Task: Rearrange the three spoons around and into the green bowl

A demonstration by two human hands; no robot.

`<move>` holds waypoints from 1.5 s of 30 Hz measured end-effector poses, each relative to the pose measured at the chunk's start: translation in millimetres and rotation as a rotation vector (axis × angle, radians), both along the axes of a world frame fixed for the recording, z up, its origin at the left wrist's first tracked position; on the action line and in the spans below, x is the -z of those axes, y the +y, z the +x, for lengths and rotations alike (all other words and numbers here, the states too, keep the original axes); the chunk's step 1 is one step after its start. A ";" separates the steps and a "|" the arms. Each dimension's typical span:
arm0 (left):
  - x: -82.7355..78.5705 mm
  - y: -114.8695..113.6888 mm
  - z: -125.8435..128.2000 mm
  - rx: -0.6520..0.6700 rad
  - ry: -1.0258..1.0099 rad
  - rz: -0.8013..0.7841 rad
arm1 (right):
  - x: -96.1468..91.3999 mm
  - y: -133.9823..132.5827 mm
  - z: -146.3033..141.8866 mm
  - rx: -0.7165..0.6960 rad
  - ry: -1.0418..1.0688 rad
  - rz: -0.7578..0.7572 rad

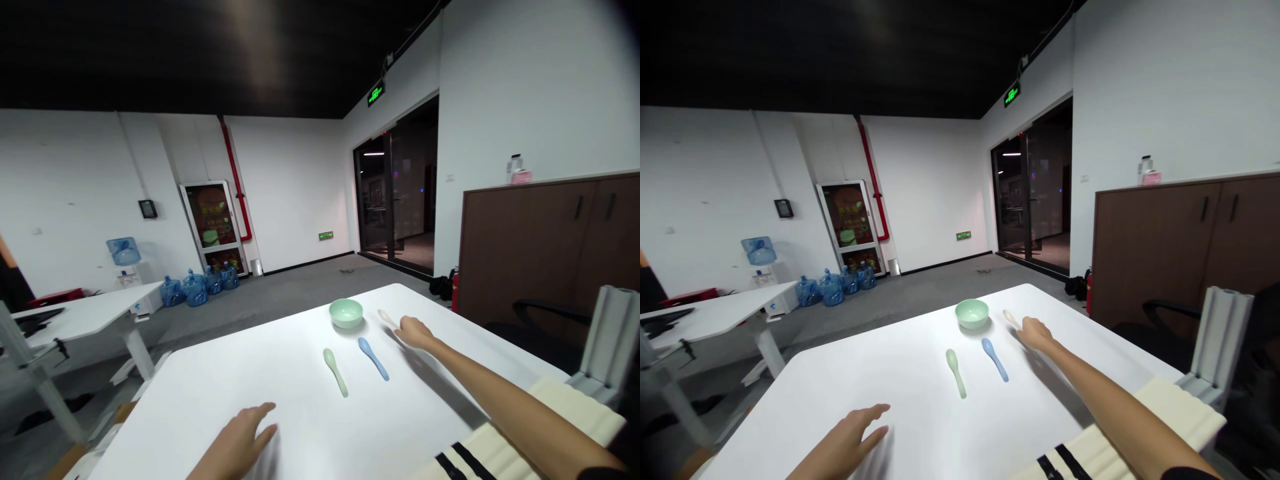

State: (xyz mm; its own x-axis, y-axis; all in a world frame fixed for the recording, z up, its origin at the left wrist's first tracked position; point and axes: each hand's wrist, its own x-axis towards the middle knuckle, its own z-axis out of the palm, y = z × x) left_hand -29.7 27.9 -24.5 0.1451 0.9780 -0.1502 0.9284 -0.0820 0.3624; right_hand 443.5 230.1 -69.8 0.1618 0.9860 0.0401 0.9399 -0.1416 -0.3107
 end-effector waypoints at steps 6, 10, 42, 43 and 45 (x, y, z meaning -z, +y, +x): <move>-4.6 -2.8 3.0 -0.001 -0.002 0.005 | -37.8 19.9 -44.8 -0.059 0.074 0.148; -4.6 -5.1 -0.2 -0.020 -0.010 0.008 | -44.8 42.5 -83.6 -0.055 0.072 0.187; -6.5 -2.6 -0.2 -0.014 -0.009 0.006 | -57.8 -13.1 -85.9 -0.188 0.114 0.228; -6.8 -3.2 0.0 -0.012 -0.010 0.010 | -55.3 -24.6 -80.2 -0.230 0.117 0.232; -8.0 -4.8 0.6 -0.009 -0.007 0.012 | -46.9 -45.5 -71.6 -0.303 0.117 0.228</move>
State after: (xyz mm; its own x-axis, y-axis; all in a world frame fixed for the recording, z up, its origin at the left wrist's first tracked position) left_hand -29.1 23.1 -16.5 0.1371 0.9810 -0.1371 0.9267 -0.0781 0.3677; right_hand 371.8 184.6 -22.9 -0.1187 0.9576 0.2625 0.8847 0.2220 -0.4098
